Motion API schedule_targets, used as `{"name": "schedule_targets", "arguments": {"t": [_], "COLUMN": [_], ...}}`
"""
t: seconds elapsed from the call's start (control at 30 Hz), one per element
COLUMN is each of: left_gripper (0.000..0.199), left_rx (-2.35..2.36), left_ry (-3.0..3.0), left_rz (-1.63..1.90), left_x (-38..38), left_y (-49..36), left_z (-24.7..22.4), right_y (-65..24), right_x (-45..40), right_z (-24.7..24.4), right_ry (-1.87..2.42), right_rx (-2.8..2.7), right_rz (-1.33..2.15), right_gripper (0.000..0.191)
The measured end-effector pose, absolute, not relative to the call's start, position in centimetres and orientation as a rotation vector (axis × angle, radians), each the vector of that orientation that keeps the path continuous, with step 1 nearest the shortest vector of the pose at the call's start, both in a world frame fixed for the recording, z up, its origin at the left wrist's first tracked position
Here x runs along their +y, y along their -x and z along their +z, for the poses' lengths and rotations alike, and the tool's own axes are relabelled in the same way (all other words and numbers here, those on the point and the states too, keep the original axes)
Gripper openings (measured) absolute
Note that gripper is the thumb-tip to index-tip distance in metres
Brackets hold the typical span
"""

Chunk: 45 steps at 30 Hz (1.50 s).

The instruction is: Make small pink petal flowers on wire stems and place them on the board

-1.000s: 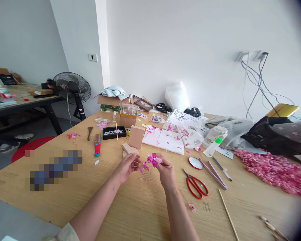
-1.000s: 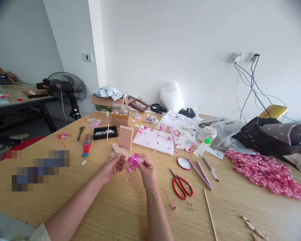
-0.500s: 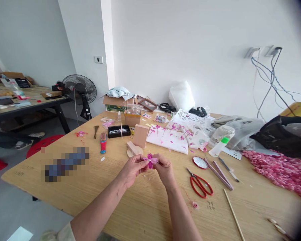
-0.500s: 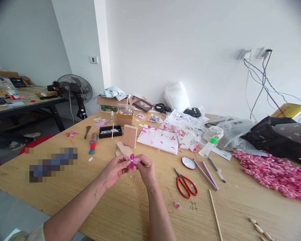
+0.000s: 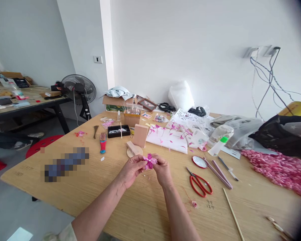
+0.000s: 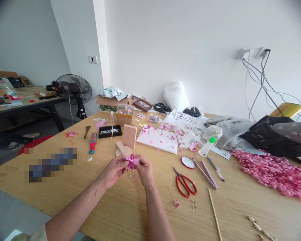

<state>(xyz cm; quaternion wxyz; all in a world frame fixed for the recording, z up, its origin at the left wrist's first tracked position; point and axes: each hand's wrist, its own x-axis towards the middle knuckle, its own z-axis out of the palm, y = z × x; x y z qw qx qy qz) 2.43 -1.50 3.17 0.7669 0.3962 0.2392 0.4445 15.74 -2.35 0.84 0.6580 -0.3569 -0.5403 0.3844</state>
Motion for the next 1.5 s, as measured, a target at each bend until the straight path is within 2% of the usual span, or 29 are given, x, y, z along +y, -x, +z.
{"name": "schedule_targets", "arguments": {"t": [0.17,0.33,0.6,0.73,1.03,1.3,1.5], "left_gripper": [0.009,0.015,0.024,0.02,0.018,0.024,0.027], "left_rx": [0.493,0.452,0.507,0.511,0.512,0.732,0.725], "left_ry": [-0.872,-0.84,-0.722,-0.762,-0.813,-1.035,-1.123], "left_rz": [0.977,0.987,0.931,0.952,0.981,1.105,1.057], "left_x": [-1.3,-1.3,-2.9,-2.9,-2.4,-1.5,-1.2], "left_y": [-2.7,-2.7,-2.8,-3.5,-3.5,-2.9,-4.3], "left_z": [3.2,3.1,2.2,2.3,2.1,2.2,2.6], "right_y": [-15.4,-15.5,-16.2,-16.1,-15.6,-16.4,-16.7], "right_x": [-2.4,-2.4,-2.1,-2.0,-2.3,-1.8,-1.8], "right_z": [0.8,0.8,0.4,0.2,0.4,0.6,0.6], "right_ry": [0.786,0.781,0.895,0.91,0.868,0.819,0.794], "right_rx": [-1.19,-1.16,-1.17,-1.21,-1.179,-0.688,-0.641], "right_rz": [0.89,0.892,0.735,0.696,0.859,1.141,1.189], "right_gripper": [0.012,0.012,0.004,0.007,0.003,0.015,0.018]}}
